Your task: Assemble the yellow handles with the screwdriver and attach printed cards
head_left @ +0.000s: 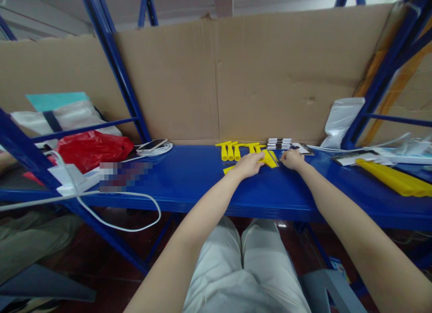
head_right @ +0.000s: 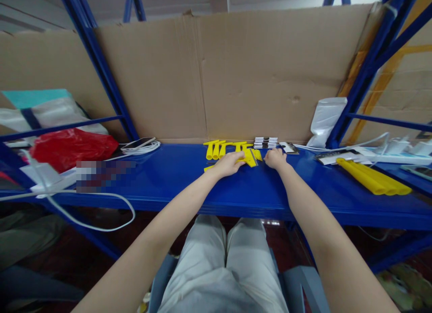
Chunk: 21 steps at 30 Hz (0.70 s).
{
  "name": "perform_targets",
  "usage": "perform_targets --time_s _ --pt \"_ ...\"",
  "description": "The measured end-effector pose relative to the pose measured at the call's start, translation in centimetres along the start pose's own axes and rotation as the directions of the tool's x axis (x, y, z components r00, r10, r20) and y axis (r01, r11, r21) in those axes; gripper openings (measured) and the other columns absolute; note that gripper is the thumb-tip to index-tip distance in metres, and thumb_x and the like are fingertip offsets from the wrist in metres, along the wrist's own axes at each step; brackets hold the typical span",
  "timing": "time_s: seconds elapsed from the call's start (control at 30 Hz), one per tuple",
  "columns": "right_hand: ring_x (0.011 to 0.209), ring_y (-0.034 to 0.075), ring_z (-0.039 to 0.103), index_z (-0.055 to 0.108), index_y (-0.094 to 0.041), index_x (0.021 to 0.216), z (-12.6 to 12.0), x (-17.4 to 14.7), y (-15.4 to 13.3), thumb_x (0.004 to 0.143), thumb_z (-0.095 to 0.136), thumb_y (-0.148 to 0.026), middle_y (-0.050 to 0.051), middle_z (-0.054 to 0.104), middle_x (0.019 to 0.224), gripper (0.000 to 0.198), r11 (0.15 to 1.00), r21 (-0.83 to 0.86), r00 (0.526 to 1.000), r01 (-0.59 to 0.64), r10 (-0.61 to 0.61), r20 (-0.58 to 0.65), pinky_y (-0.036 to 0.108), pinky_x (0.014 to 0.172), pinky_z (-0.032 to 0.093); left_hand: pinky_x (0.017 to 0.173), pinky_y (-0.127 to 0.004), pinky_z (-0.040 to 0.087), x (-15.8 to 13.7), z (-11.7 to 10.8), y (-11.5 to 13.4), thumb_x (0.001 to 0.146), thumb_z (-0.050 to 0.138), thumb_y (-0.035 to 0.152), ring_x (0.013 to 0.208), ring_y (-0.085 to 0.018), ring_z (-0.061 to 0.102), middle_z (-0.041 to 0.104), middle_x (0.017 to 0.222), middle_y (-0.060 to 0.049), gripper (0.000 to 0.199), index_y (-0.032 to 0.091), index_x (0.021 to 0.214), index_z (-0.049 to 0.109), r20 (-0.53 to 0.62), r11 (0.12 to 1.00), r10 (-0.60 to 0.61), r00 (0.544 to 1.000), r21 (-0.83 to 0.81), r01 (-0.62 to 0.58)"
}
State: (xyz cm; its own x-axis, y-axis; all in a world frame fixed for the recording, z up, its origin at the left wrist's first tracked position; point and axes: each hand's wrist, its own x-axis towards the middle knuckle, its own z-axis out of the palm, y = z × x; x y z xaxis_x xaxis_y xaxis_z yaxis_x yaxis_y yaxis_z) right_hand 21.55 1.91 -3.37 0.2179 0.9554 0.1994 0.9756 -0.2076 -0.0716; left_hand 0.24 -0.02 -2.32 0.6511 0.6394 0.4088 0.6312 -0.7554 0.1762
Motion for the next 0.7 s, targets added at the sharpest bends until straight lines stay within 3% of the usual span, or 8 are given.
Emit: perform_targets --time_s 0.2,0.7 --pt "0.113 0.032 0.052 0.071 -0.021 0.083 0.14 0.46 0.54 0.081 0.055 -0.032 0.012 0.063 0.105 0.020 0.997 0.066 0.999 -0.039 0.038 0.022 0.048 0.089 0.047 0.088 -0.035 0.048 -0.05 -0.01 0.04 0.090 0.048 0.022 0.108 -0.024 0.061 0.066 0.112 -0.008 0.015 0.020 0.101 0.058 -0.003 1.000 -0.007 1.000 -0.005 0.007" --pt "0.112 0.031 0.054 0.071 -0.021 0.073 0.21 0.32 0.53 0.080 0.059 -0.031 0.012 0.066 0.098 0.017 0.988 0.130 0.997 -0.083 0.081 0.018 0.046 0.089 0.047 0.087 -0.034 0.048 -0.05 0.00 -0.01 0.090 0.049 0.024 0.106 -0.024 0.062 0.067 0.110 -0.008 0.015 0.021 0.101 0.058 0.001 1.000 -0.011 1.000 0.006 0.011"
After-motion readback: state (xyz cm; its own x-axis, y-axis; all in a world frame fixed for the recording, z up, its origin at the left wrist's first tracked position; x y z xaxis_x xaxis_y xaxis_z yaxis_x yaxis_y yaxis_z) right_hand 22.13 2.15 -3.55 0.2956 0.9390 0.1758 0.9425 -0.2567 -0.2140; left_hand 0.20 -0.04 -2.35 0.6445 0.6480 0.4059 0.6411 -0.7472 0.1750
